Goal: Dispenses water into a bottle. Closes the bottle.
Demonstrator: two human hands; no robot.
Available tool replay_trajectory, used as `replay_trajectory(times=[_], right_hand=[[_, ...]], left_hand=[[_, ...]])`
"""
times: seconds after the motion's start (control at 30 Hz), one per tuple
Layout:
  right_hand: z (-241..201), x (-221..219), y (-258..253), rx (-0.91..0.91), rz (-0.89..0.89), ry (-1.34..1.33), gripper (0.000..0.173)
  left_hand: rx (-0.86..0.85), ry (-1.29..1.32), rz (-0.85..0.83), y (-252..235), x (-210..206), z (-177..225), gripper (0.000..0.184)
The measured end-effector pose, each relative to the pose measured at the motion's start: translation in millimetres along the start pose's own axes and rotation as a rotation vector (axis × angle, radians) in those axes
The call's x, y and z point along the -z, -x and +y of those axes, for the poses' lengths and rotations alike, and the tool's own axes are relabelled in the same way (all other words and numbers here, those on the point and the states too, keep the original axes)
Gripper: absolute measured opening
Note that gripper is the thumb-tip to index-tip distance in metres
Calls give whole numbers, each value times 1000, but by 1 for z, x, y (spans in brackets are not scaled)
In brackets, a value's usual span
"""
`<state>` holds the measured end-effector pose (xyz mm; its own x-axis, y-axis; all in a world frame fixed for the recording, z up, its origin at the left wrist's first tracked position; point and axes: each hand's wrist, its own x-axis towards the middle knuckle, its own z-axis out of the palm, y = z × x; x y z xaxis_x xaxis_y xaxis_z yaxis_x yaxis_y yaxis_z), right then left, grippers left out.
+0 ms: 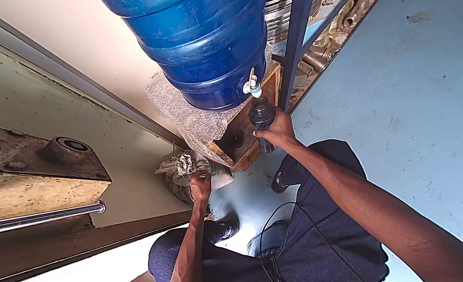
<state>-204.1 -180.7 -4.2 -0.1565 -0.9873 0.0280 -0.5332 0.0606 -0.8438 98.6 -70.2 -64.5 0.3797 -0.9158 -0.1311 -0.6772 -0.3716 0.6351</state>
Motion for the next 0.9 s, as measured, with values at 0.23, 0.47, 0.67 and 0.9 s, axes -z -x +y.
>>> replay_trajectory(times=[0.23, 0.47, 0.67, 0.9], right_hand=[[0, 0, -1, -9, -3, 8, 79], [-1, 2, 0, -7, -10, -9, 80], [-2, -1, -4, -31, -30, 20, 81], [-6, 4, -5, -50, -68, -25, 82]], left_hand=[[-3, -1, -1, 1, 1, 0, 23], [-248, 233, 428, 2, 3, -6, 18], [-479, 410, 482, 12, 13, 0, 18], [-644, 595, 364, 30, 19, 57, 12]])
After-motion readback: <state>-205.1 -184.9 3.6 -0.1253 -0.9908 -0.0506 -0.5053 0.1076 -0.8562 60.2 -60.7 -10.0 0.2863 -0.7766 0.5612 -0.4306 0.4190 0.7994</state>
